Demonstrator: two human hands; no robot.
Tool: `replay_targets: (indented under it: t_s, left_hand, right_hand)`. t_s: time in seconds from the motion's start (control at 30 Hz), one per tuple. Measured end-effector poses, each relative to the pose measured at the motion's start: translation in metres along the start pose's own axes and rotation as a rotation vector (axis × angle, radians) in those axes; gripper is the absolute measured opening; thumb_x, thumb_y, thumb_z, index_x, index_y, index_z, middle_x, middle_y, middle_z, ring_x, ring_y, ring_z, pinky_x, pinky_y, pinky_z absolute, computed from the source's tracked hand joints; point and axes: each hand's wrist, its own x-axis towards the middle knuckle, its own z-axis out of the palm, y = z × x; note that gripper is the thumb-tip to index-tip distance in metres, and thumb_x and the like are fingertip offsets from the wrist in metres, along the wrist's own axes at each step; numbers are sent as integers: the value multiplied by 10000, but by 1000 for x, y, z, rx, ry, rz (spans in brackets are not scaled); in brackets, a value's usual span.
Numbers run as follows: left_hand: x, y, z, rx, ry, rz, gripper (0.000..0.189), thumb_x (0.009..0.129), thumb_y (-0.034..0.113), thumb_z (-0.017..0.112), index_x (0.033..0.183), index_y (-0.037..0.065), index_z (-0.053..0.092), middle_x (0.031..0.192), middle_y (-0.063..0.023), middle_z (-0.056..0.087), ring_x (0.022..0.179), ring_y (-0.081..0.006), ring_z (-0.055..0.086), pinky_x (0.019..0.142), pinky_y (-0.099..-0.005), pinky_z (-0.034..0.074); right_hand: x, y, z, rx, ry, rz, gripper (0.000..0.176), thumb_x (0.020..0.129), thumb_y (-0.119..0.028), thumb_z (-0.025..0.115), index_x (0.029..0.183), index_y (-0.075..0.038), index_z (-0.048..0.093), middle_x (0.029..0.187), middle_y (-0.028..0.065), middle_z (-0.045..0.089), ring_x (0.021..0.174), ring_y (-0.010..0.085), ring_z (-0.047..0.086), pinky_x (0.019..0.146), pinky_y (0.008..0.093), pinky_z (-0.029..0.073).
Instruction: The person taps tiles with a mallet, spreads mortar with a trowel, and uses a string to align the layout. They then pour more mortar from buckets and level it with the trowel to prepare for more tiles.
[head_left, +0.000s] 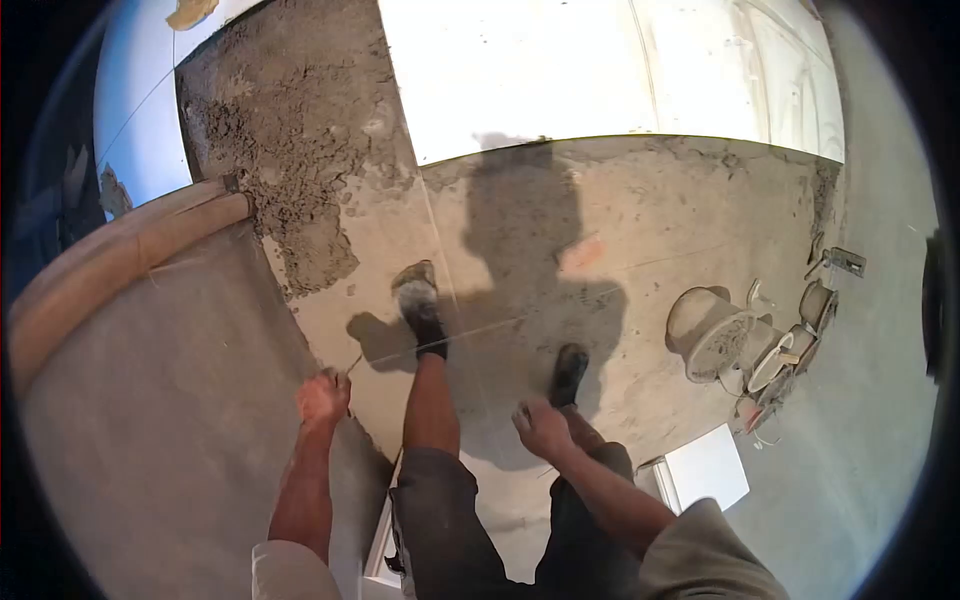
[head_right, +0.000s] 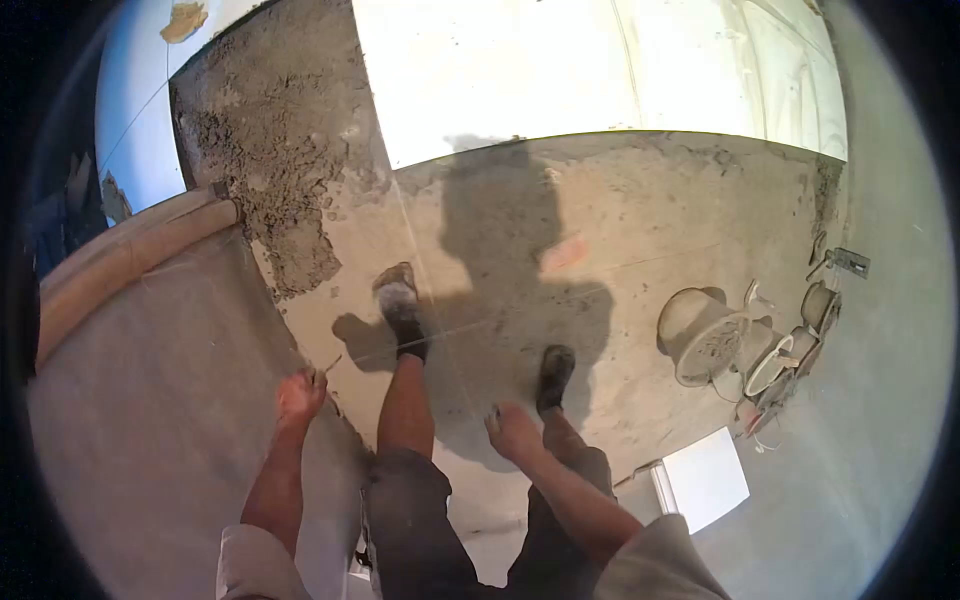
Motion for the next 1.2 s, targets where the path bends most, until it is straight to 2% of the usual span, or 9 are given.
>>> replay_targets:
  t_s: [0.2, 0.37, 0.5, 0.7, 0.83, 0.9, 0.93, 1.0, 1.2]
  left_hand:
    - [-129, 78, -1, -34, -68, 9, 276, 809, 318, 533, 836, 81, 672, 869, -170, 665, 826, -372, 632, 757, -446, 509]
    - [-216, 187, 19, -128, -53, 171, 268, 796, 328, 556, 810, 95, 689, 853, -168, 665, 826, -381, 632, 762, -457, 500]
    - [-264, 264, 12, -235, -38, 369, 260, 790, 327, 567, 830, 104, 694, 845, -183, 658, 845, -382, 628, 780, -462, 492]
    - [-273, 261, -44, -301, 90, 368, 294, 802, 287, 550, 829, 18, 665, 773, -214, 628, 797, -385, 621, 734, -458, 475]
    - [-258, 229, -93, -490, 173, 301, 293, 803, 268, 549, 782, -7, 647, 745, -210, 627, 721, -376, 618, 669, -430, 473]
    - [-262, 240, -116, -472, 189, 354, 287, 803, 260, 550, 783, -10, 646, 727, -208, 624, 684, -353, 617, 649, -416, 470]
    - [-266, 251, -127, -459, 200, 392, 281, 803, 252, 551, 783, -12, 646, 709, -205, 620, 648, -330, 617, 629, -402, 466]
    - [-278, 283, -124, -491, 62, 492, 273, 817, 252, 545, 795, -2, 644, 683, -183, 615, 611, -255, 602, 611, -365, 458]
    - [-339, 407, -12, -196, -257, 762, 362, 830, 385, 528, 844, 52, 671, 814, -222, 636, 826, -405, 612, 741, -464, 493]
  right_hand:
    - [30, -14, -68, -173, 378, -612, 490, 788, -140, 588, 1246, -45, 441, 1223, 199, 490, 1166, 352, 459, 987, 428, 367]
    - [-15, 29, -74, -165, 102, -851, 581, 761, -101, 572, 1311, -43, 395, 1271, 192, 482, 1182, 360, 456, 974, 435, 386]
    - [-76, 72, -73, -164, -338, -575, 370, 749, -110, 531, 1109, -63, 598, 1120, 191, 603, 1049, 357, 567, 860, 442, 461]
    - [-115, 161, -144, -358, -257, -384, 274, 761, -234, 513, 893, -73, 691, 918, 187, 658, 893, 357, 631, 743, 451, 499]
    - [-132, 171, -253, -797, 311, -124, 189, 717, -158, 581, 846, -88, 699, 898, 129, 662, 874, 269, 627, 788, 386, 498]
    - [-151, 190, -312, -357, 796, -97, 156, 702, -164, 593, 793, -77, 685, 864, 102, 649, 867, 255, 607, 793, 378, 493]
    - [-151, 243, -321, 137, 1162, -676, 126, 711, -139, 585, 782, -59, 652, 882, 117, 631, 900, 280, 592, 798, 376, 488]
    - [-244, 209, -375, -563, 779, 201, 116, 740, -123, 576, 816, -49, 623, 918, 138, 605, 945, 315, 567, 803, 399, 479]
    - [-345, 372, -329, -513, 937, 447, 144, 776, -151, 556, 822, -23, 603, 922, 177, 596, 906, 355, 568, 806, 439, 469]
